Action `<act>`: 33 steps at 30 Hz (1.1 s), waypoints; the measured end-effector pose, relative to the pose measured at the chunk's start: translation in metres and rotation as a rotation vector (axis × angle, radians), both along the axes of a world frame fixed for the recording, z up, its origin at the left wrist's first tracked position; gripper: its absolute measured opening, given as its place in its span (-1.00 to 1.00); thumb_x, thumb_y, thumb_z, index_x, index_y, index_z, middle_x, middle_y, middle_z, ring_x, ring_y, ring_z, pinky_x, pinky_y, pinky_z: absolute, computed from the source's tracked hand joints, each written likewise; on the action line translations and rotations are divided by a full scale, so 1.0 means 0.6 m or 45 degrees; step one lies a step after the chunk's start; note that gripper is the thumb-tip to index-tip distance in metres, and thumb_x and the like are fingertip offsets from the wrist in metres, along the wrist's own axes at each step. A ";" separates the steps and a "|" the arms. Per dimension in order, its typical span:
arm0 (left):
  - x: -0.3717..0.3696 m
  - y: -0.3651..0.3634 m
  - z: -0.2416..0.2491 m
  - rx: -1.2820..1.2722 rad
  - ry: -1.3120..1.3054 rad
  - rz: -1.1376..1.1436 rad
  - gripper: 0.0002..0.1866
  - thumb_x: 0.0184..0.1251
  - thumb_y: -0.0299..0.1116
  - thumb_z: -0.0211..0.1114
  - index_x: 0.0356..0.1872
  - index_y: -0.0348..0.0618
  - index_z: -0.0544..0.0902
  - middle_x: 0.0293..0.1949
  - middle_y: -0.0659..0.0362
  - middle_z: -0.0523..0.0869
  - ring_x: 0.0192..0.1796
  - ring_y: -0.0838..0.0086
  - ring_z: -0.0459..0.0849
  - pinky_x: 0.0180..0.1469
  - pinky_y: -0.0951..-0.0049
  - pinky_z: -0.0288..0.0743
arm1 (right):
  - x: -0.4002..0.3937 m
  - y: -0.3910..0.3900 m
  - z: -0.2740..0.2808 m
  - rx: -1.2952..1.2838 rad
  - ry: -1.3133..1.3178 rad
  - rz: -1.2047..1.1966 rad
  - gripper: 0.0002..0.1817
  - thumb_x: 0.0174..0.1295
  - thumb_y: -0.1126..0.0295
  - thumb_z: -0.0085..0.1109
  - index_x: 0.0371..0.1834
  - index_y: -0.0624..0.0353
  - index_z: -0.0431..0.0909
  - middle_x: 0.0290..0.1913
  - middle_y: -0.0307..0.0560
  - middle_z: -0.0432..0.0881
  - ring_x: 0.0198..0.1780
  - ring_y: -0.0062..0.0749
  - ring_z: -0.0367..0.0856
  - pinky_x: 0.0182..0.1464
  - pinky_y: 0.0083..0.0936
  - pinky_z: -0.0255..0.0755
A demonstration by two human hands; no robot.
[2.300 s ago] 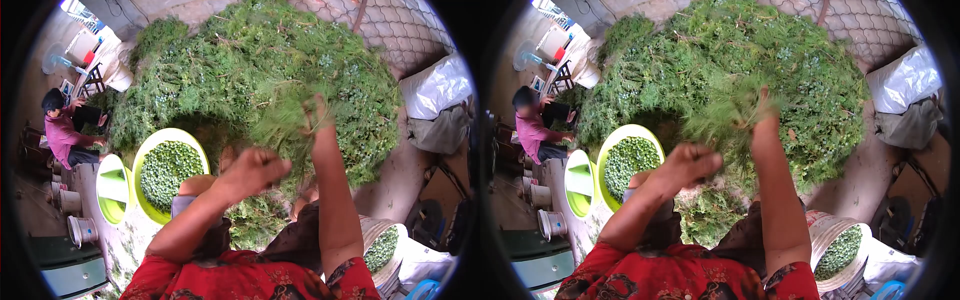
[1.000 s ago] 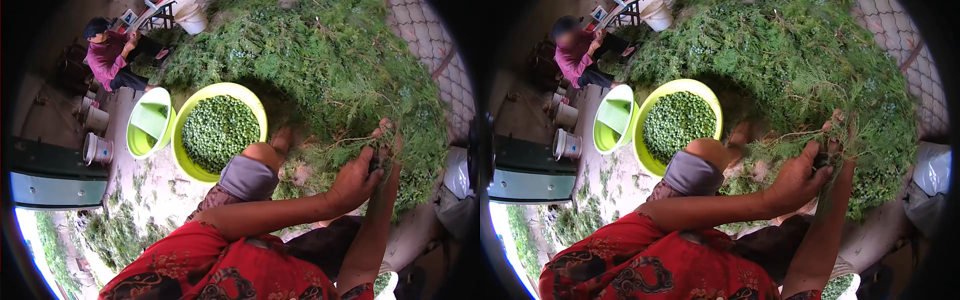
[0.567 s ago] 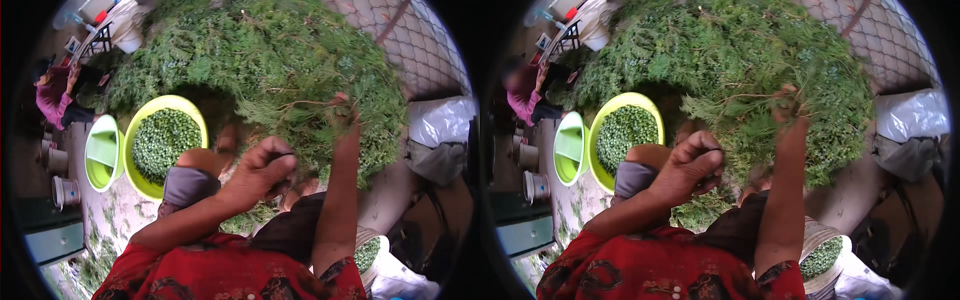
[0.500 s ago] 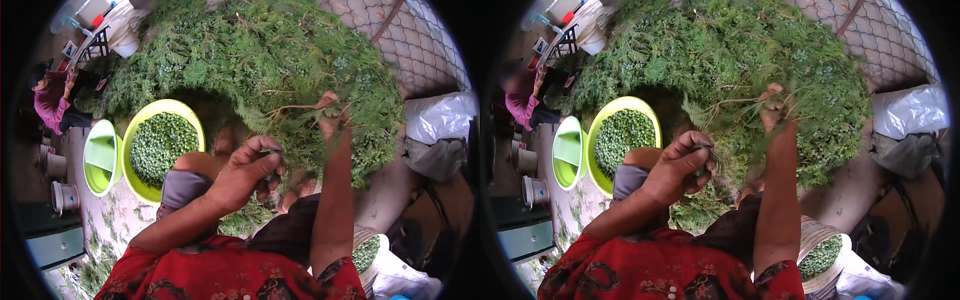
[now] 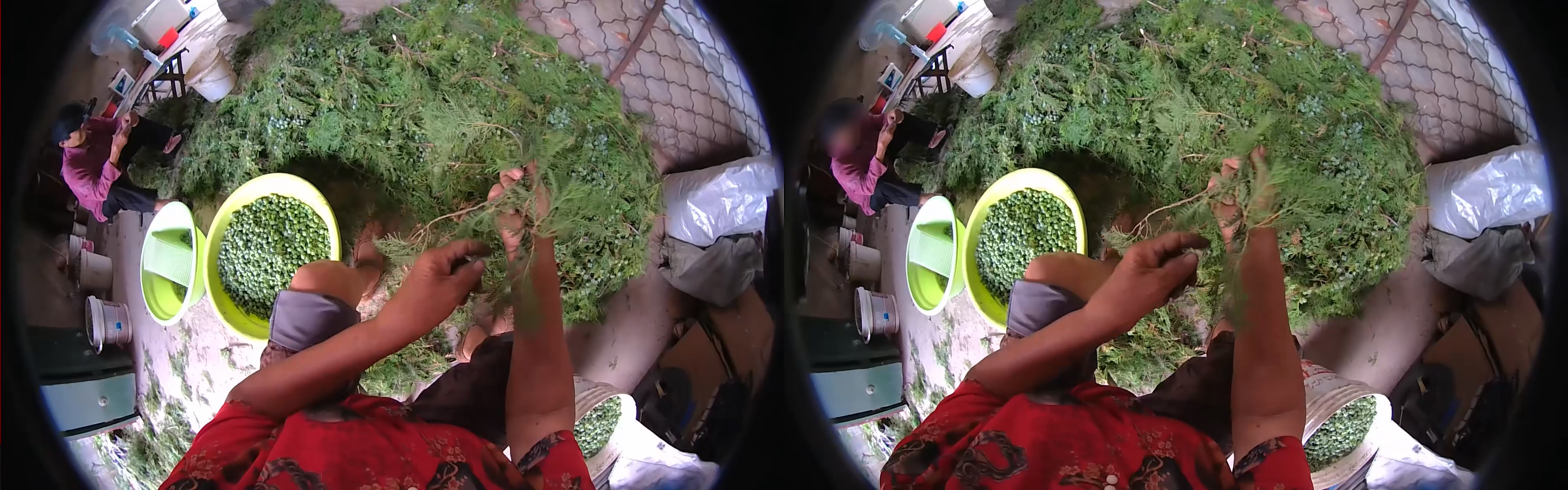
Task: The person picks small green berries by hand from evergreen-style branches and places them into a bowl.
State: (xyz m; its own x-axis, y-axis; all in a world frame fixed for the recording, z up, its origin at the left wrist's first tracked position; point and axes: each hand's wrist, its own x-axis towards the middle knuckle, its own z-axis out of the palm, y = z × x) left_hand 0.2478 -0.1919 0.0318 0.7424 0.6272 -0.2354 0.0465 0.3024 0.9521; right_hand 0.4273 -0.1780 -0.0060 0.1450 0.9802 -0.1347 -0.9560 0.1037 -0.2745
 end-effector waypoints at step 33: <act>0.025 0.040 -0.010 -0.644 -0.047 0.269 -0.88 0.28 -0.30 0.20 -0.38 0.01 0.44 -0.57 0.36 0.43 -0.69 0.74 0.24 -0.69 0.76 -0.01 | -0.017 0.007 -0.001 -0.635 -0.846 -0.340 -0.54 0.15 -0.28 -0.03 -0.53 -0.15 0.36 -0.69 -0.40 0.37 -0.80 -0.63 0.22 -0.82 -0.70 0.00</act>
State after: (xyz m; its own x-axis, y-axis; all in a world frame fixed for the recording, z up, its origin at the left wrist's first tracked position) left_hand 0.2627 -0.1676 0.0259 0.6262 0.5788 -0.5223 -0.0956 0.7219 0.6854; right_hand 0.4171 -0.1740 -0.0065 0.5622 0.7516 -0.3449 -0.5425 0.0204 -0.8398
